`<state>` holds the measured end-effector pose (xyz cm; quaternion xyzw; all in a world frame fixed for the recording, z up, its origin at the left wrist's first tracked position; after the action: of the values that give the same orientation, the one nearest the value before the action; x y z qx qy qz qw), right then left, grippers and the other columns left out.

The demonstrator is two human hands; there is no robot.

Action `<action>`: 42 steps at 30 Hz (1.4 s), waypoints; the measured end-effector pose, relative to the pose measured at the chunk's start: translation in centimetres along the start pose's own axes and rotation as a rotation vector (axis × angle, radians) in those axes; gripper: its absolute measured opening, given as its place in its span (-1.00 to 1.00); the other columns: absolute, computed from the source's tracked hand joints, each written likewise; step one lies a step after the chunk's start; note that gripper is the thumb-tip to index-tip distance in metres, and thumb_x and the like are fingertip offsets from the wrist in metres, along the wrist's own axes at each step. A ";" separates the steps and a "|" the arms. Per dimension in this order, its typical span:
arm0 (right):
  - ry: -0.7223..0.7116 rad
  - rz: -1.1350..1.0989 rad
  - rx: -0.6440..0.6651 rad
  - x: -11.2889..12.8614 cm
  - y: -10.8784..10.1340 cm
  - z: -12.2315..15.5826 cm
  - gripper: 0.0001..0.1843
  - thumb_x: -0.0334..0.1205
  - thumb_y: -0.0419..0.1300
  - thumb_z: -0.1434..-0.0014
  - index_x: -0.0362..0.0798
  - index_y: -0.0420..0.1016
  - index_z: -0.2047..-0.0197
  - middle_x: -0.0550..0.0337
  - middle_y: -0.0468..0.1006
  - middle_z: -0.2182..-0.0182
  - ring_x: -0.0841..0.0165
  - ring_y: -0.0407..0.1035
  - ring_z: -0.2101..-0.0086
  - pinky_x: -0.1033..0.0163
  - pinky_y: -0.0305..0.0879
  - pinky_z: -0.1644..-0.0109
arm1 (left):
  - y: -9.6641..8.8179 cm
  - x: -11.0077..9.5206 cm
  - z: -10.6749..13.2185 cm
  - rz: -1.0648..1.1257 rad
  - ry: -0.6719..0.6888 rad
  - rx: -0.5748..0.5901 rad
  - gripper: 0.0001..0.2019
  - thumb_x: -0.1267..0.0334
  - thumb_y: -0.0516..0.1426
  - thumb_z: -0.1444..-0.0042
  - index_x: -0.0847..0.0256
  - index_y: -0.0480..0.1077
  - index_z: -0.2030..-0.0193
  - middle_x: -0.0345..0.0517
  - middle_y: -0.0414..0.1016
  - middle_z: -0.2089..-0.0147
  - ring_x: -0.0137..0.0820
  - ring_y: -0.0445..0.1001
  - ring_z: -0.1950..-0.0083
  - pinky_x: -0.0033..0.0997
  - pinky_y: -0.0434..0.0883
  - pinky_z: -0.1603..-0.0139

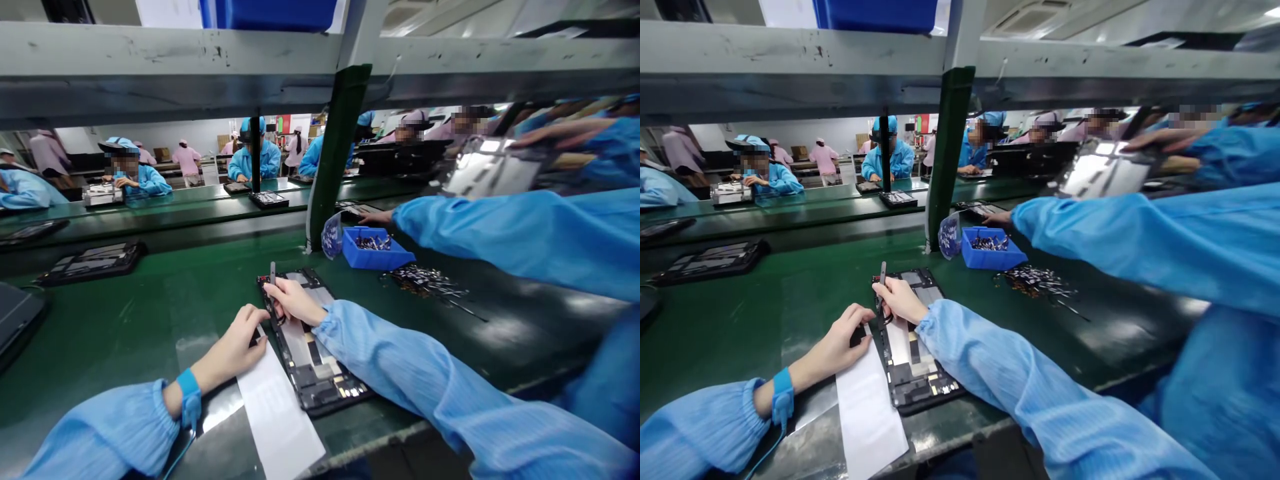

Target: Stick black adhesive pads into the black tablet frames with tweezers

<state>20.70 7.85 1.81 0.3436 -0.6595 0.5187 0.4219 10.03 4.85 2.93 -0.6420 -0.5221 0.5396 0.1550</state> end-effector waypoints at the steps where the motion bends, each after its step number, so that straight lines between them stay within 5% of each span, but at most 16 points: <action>1: 0.001 0.006 -0.004 0.0 0.0 0.0 -0.71 -0.20 -0.02 -0.24 -0.06 0.16 0.52 0.40 0.28 0.82 0.56 0.13 0.83 0.48 0.01 0.76 | 0.0 0.0 0.0 -0.007 0.003 0.003 -0.64 0.52 -0.01 0.02 0.20 0.19 0.05 -0.06 0.25 0.14 -0.36 0.30 0.12 -0.35 0.36 0.10; 20: -0.009 0.035 -0.040 0.3 -0.3 0.2 -0.73 -0.20 -0.01 -0.22 -0.04 0.15 0.51 0.39 0.28 0.83 0.54 0.13 0.83 0.46 0.03 0.75 | 0.5 -1.5 0.2 -0.215 0.123 0.060 -0.64 0.51 -0.05 -0.05 0.23 0.38 0.04 0.02 0.30 0.19 -0.30 0.26 0.15 -0.28 0.36 0.15; 29: -0.020 -0.050 -0.065 -0.1 -0.4 0.1 -0.82 -0.18 -0.07 -0.23 -0.03 0.13 0.41 0.47 0.22 0.86 0.52 0.11 0.85 0.47 -0.03 0.80 | 2.0 -1.1 0.1 -0.534 0.064 0.228 -0.59 0.46 -0.12 -0.13 0.33 0.20 -0.13 0.08 0.32 0.10 -0.20 0.20 0.11 -0.16 0.28 0.12; 42: 0.011 -0.151 -0.065 -0.8 -0.5 -0.2 -0.80 -0.19 -0.07 -0.24 -0.02 0.11 0.42 0.42 0.26 0.85 0.51 0.13 0.86 0.48 -0.04 0.81 | 3.0 -3.5 1.1 -0.625 0.132 0.332 -0.55 0.49 -0.11 -0.07 0.47 0.17 -0.14 0.12 0.33 0.15 -0.20 0.23 0.16 -0.20 0.25 0.17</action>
<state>21.49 7.97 1.33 0.3755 -0.6460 0.4655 0.4743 11.09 0.32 2.07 -0.4508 -0.5872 0.5009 0.4484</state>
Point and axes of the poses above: each hand's wrist, its own z-axis away from the middle knuckle, its own y-axis out of the palm, x = y × z, the point moved 10 cm from there along -z, towards the middle knuckle
